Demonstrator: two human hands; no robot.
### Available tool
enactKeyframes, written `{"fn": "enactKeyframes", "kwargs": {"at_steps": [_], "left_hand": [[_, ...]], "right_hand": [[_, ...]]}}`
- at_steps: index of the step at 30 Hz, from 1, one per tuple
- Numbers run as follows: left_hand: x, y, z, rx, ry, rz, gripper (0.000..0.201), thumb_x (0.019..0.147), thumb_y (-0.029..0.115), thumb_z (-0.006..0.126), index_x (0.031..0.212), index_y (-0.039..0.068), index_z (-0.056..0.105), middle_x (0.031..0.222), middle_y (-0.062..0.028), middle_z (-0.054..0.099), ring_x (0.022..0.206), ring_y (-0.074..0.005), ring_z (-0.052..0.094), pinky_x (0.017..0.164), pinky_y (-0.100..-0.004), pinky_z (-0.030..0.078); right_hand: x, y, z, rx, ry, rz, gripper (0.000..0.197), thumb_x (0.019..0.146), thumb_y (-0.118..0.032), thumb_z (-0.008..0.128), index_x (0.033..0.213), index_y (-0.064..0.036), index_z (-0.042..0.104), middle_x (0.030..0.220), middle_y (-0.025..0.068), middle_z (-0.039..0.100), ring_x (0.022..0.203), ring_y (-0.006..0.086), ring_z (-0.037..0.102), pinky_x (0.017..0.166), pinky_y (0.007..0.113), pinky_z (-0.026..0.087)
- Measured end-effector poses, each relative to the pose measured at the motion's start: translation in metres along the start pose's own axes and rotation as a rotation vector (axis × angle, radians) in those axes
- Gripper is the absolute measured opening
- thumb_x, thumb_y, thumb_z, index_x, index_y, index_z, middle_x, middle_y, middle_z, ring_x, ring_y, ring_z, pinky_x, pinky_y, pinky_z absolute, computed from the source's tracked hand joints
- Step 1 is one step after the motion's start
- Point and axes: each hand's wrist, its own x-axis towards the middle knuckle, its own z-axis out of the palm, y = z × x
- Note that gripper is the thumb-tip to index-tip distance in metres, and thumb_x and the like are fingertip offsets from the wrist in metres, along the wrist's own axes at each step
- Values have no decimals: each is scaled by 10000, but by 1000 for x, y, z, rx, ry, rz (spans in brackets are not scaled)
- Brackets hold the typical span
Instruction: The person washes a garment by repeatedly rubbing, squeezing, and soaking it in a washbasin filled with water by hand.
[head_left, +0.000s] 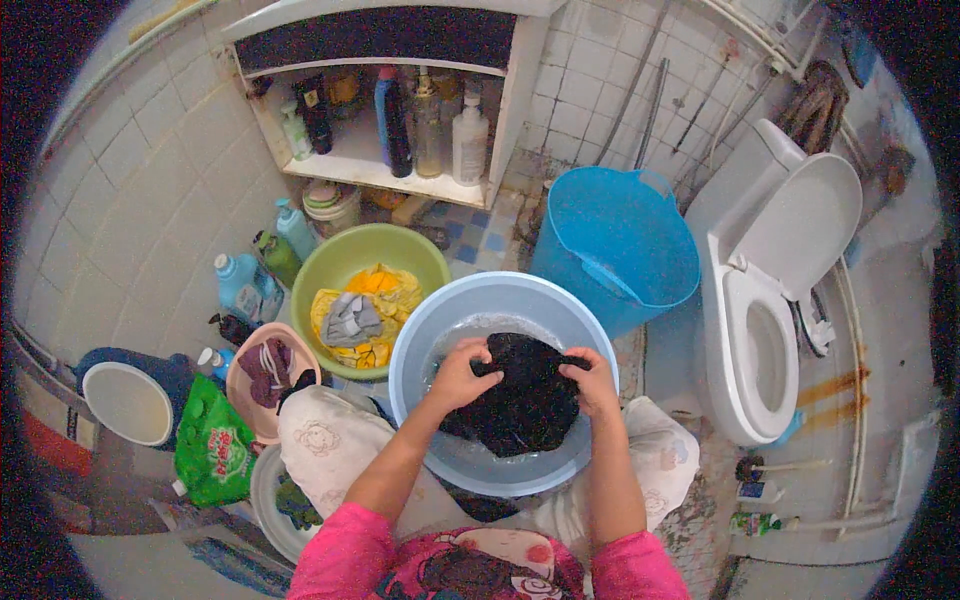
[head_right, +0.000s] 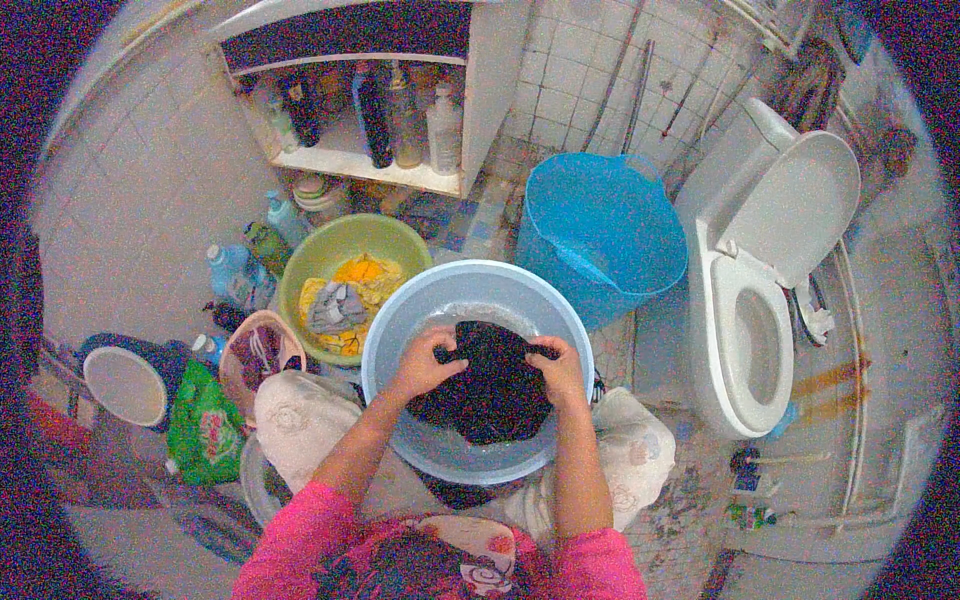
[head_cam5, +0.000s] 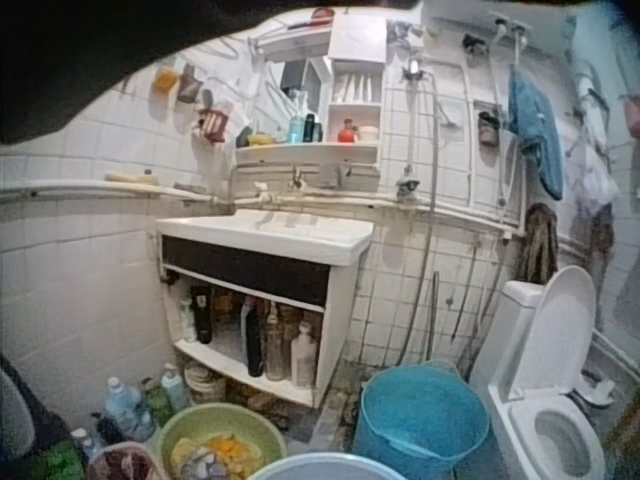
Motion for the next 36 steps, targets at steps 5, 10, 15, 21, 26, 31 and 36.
{"fn": "enactKeyframes", "kwargs": {"at_steps": [5, 10, 15, 21, 26, 31, 36], "left_hand": [[-4, -11, 21, -184, -222, -288, 302, 672, 138, 705, 870, 24, 507, 1024, -138, 556, 1034, -230, 503, 892, -327, 379], [-9, -4, 48, -434, 1, -309, 380, 798, 198, 599, 1094, 16, 448, 1029, -135, 544, 974, -230, 517, 868, -338, 387], [-8, -26, 57, -433, 70, -435, 357, 895, 231, 411, 1184, 20, 415, 1042, -157, 535, 991, -255, 509, 878, -331, 379], [-40, 8, 72, -660, -185, -313, 389, 918, 188, 353, 1271, 26, 335, 1197, -138, 445, 1048, -201, 453, 917, -294, 340], [-19, -8, 47, -1056, 187, -583, 421, 916, 238, 362, 1306, 97, 290, 1115, -153, 467, 1017, -212, 462, 856, -324, 396], [-31, 1, 54, -1301, -72, -594, 410, 925, 218, 338, 1301, 60, 298, 1206, -103, 434, 1072, -187, 434, 902, -304, 359], [-35, 14, 54, -967, -100, -475, 376, 920, 244, 344, 1217, 18, 387, 1126, -88, 475, 1039, -165, 434, 899, -288, 333]], "right_hand": [[-18, -23, 19, 222, -2, 284, 257, 728, -31, 596, 977, -41, 535, 820, 73, 567, 738, 170, 549, 618, 294, 454], [-10, 28, 22, -101, 61, 41, 305, 767, -37, 552, 1062, -41, 473, 930, 97, 564, 876, 228, 540, 793, 335, 422], [-71, -8, 94, -344, -191, -541, 474, 818, -55, 441, 1283, -65, 349, 1319, 176, 342, 1229, 263, 323, 1014, 341, 227], [-24, 16, 60, -195, 73, -169, 351, 867, -64, 370, 1210, -25, 430, 1261, 182, 418, 1168, 291, 407, 987, 334, 287], [-76, -1, 107, -280, -232, -453, 375, 875, -71, 359, 1245, -13, 378, 1344, 177, 301, 1275, 291, 236, 1030, 349, 196], [-63, 11, 105, -439, 46, -585, 351, 894, -93, 314, 1219, 14, 394, 1338, 197, 303, 1268, 316, 242, 1029, 361, 197], [-39, 12, 82, -306, 76, -319, 306, 876, -45, 324, 1126, 30, 483, 1250, 221, 412, 1190, 322, 377, 1000, 353, 265]]}}
